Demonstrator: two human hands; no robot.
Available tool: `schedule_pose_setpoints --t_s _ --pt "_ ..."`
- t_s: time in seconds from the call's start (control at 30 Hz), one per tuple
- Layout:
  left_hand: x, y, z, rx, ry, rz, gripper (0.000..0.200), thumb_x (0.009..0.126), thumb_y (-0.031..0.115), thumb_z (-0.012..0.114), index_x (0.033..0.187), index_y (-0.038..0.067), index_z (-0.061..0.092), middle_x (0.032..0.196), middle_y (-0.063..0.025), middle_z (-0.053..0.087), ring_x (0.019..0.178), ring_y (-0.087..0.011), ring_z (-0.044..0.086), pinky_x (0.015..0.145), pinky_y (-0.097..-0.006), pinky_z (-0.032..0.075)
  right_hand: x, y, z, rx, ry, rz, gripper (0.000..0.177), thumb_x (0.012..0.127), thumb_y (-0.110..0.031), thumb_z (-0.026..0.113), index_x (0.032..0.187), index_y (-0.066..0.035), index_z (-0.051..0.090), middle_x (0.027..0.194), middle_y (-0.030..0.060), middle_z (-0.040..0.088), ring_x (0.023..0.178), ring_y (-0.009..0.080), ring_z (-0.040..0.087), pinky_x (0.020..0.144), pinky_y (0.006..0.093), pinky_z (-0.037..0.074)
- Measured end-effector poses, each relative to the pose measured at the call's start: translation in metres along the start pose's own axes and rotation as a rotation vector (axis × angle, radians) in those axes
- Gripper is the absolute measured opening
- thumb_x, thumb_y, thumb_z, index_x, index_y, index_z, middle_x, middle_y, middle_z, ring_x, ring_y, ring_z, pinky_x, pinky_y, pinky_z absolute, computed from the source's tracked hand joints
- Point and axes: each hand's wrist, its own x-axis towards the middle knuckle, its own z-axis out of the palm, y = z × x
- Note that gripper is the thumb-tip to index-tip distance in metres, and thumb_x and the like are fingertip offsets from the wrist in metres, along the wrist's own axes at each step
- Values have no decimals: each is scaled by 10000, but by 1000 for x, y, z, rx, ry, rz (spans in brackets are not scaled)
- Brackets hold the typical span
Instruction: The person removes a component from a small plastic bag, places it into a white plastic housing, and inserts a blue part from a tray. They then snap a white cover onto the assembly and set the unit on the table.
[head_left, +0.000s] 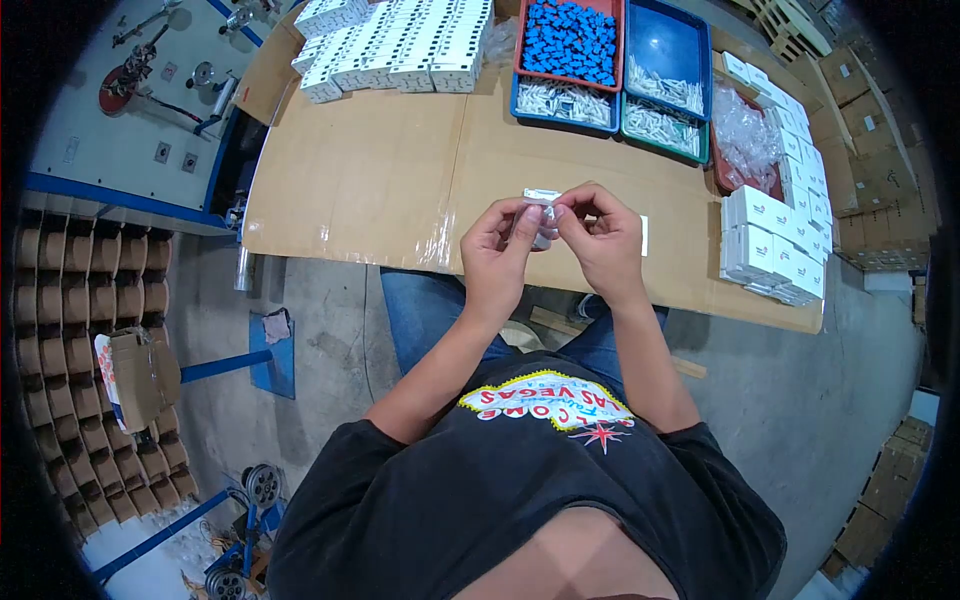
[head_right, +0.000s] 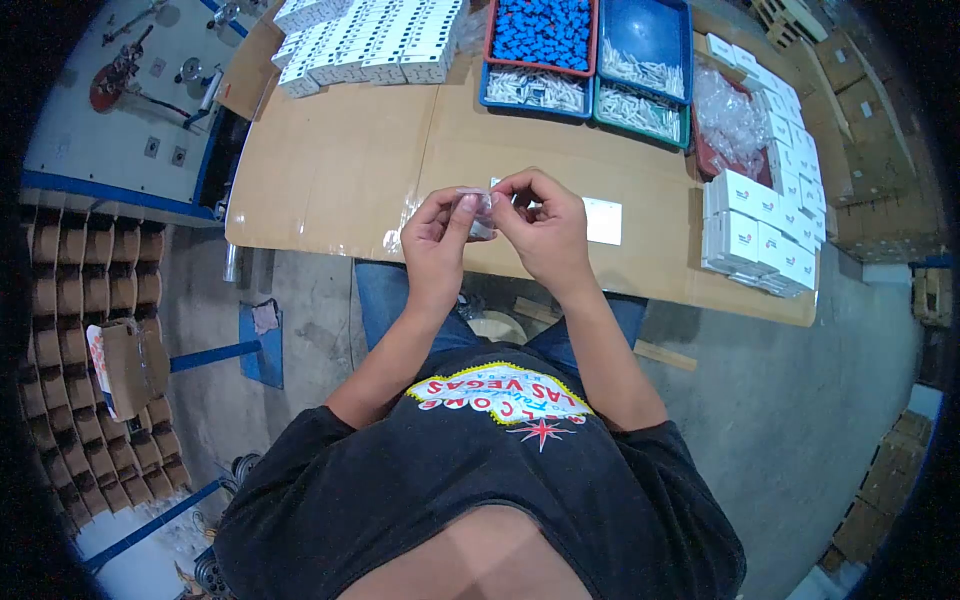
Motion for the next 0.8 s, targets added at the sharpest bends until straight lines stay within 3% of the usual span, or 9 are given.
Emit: schedule_pose_setpoints --t_s 0.13,0.23,0.8 --pt "2 6 -1 177 52 56 169 1033 143 669 1108 -5 705 1004 -44 718 943 -84 666 737 -234 552 0 2 -4 -21 -25 84 45 929 -38 724 961 -13 703 792 -36 632 680 -4 517 562 173 377" --pt "5 5 -4 139 90 81 162 1023 135 684 1089 -10 714 1004 -43 714 974 -84 653 760 -233 543 -1 -1 -5 -21 -23 107 51 929 -47 724 963 -14 705 783 -41 632 681 -4 519 566 178 376" --pt "3 4 -9 157 68 169 137 1006 88 695 1068 -34 705 999 -62 711 945 -117 676 875 -263 539 -1 -1 -1 26 -85 47 96 938 -48 744 1019 -6 714 885 -18 678 750 14 578 615 186 457"
